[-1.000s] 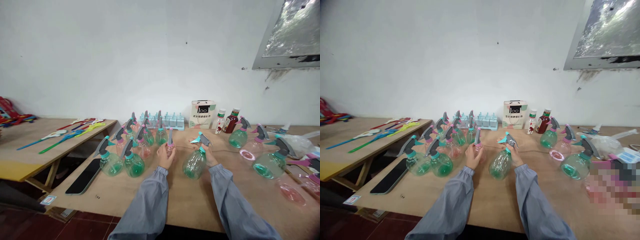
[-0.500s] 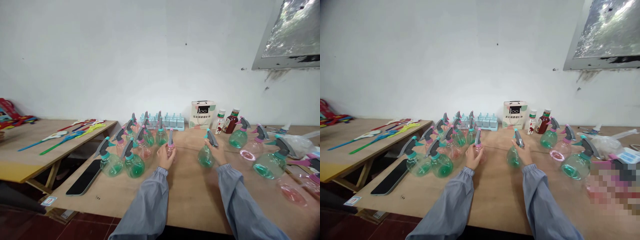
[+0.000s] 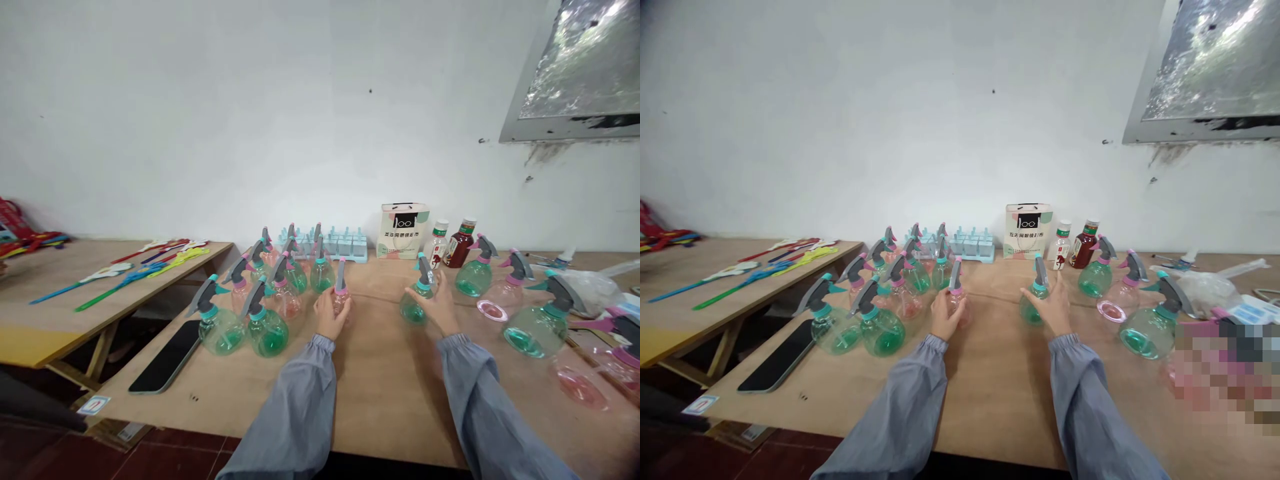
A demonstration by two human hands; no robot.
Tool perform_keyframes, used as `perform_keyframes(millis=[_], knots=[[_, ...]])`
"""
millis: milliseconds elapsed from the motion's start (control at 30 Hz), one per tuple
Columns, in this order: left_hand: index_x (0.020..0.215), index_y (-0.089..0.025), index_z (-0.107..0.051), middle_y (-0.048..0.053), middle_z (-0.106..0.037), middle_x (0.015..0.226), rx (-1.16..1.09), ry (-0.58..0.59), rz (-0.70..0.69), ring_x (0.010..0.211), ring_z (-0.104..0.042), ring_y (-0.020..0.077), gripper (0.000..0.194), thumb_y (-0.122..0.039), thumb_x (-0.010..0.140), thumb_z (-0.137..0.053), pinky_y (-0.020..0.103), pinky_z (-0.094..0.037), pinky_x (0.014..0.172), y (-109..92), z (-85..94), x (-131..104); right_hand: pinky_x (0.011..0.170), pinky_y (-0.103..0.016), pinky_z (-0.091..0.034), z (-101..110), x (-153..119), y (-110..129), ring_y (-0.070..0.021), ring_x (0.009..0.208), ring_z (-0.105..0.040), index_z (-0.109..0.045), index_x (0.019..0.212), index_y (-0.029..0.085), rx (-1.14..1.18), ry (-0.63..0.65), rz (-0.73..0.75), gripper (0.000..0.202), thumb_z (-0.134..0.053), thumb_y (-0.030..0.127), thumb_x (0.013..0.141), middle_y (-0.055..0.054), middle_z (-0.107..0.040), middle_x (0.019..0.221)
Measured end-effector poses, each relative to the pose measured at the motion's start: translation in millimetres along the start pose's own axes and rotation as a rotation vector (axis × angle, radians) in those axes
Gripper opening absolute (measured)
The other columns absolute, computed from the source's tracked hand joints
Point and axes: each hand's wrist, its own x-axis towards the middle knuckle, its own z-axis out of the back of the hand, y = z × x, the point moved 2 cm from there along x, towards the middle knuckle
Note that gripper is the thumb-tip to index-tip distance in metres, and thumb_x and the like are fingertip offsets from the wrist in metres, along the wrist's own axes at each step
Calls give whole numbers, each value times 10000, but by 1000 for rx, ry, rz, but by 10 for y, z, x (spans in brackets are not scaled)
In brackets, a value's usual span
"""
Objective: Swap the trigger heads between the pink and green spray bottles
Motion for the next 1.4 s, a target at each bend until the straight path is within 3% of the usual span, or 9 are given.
perform_keyframes(millis=[67, 200, 400, 600, 867, 1067, 1167, 1233, 1400], knots=[[1210, -196, -529, 132, -676, 1167, -6, 5, -2, 1131, -632, 279, 419, -398, 850, -602, 467, -429, 997, -4, 2, -2, 1056, -566, -372, -15, -209, -102, -436, 1350, -416, -262, 1489, 112, -115, -35, -34, 1291, -717, 824, 513, -286, -403, 1485], [1216, -196, -523, 135, -671, 1167, -9, 6, 3, 1142, -624, 282, 422, -403, 854, -593, 472, -427, 995, -3, 0, -5, 987, -575, -430, -131, -453, -364, -461, 1299, -476, -243, 1459, 79, -195, 13, -69, 1292, -657, 856, 514, -315, -452, 1428], [1218, -193, -527, 138, -671, 1148, 5, 17, -11, 1118, -630, 279, 430, -413, 855, -598, 462, -433, 986, 15, 3, 7, 919, -508, -475, -252, 2, -745, -421, 1144, -599, -308, 1367, 65, -200, -49, -228, 1133, -617, 816, 578, -311, -566, 1285], [1221, -199, -524, 129, -672, 1138, -8, 22, -18, 1116, -629, 276, 422, -411, 861, -589, 444, -444, 970, 9, 2, 1, 1029, -522, -389, -166, 441, -940, -443, 1285, -480, -350, 1393, 42, -231, -161, -249, 1091, -636, 762, 624, -338, -484, 1387], [1228, -193, -519, 134, -656, 1155, -33, 35, -31, 1128, -618, 276, 424, -429, 879, -563, 451, -445, 972, -6, -4, -8, 1025, -582, -374, -107, 604, -910, -479, 1261, -503, -304, 1468, 2, -339, -154, -320, 1094, -621, 734, 720, -359, -512, 1355], [1253, -188, -499, 140, -631, 1175, -81, 51, -57, 1141, -601, 266, 434, -426, 894, -552, 436, -448, 997, -2, -15, -31, 1118, -537, -308, -133, 480, -932, -460, 1375, -371, -206, 1487, -46, -189, -155, -211, 1322, -604, 862, 612, -385, -372, 1460], [1304, -183, -467, 148, -601, 1233, -118, 85, -114, 1189, -574, 258, 447, -368, 903, -535, 428, -432, 1040, -44, -43, -56, 1159, -528, -267, -154, 220, -851, -436, 1414, -307, -237, 1457, -43, -94, -197, -104, 1332, -542, 918, 587, -363, -321, 1484], [1338, -185, -444, 149, -592, 1249, -130, 109, -150, 1208, -562, 257, 460, -325, 906, -522, 429, -428, 1056, -99, -85, -82, 1146, -555, -289, -193, 18, -685, -417, 1380, -364, -300, 1431, 7, -13, -165, -59, 1232, -516, 912, 623, -320, -384, 1447], [1390, -191, -413, 159, -575, 1305, -132, 166, -206, 1225, -550, 277, 562, -334, 875, -587, 453, -440, 1049, -290, -251, -225, 1154, -528, -324, -449, -407, 173, -310, 1344, -459, -442, 1377, 215, 270, 276, 166, 764, -674, 627, 778, -155, -510, 1412]])
